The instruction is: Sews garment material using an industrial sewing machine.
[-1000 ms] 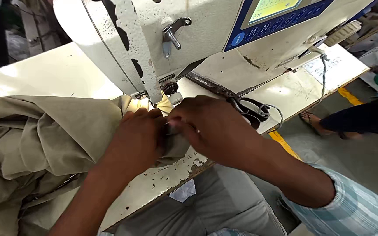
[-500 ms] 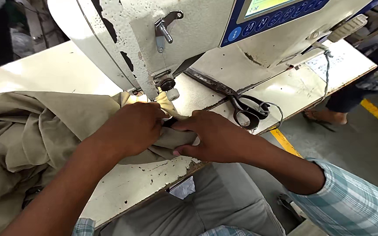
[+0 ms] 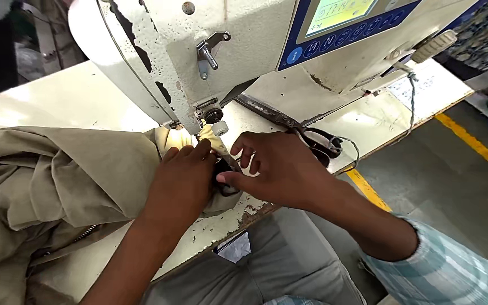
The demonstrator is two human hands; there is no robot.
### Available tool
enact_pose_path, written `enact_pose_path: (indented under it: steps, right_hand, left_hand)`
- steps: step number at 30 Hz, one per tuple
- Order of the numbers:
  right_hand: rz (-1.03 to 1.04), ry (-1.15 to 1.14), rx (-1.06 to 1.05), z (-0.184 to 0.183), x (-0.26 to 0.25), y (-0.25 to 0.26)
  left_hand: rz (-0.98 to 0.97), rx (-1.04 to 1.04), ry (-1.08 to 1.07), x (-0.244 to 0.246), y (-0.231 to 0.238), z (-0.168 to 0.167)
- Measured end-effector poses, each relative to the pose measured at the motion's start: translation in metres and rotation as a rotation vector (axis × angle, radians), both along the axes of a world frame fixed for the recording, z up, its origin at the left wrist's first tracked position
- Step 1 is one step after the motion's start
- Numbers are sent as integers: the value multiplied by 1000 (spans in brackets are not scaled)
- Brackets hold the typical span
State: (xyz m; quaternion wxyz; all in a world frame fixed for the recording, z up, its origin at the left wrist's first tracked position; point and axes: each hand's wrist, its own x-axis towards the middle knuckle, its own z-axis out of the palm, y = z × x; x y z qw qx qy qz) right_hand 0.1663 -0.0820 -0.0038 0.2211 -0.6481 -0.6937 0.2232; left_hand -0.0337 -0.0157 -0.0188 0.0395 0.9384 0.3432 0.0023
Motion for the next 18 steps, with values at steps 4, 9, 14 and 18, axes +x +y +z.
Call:
enact_pose_path:
  steps: [4,9,14,18]
  right_hand:
    - [-17,-184,87,3,-20,1]
    - [92,-270,308,-1,-32,-21]
    - [96,74,127,11,-5,-16]
    - [31,-39,47,2,-4,21]
  left_hand:
    - [9,-4,-80,-6,1,-9]
    - [5,7,-87,-8,2,-11]
    - [11,4,-86,-8,2,-11]
    - [25,7,-74,-8,2,-12]
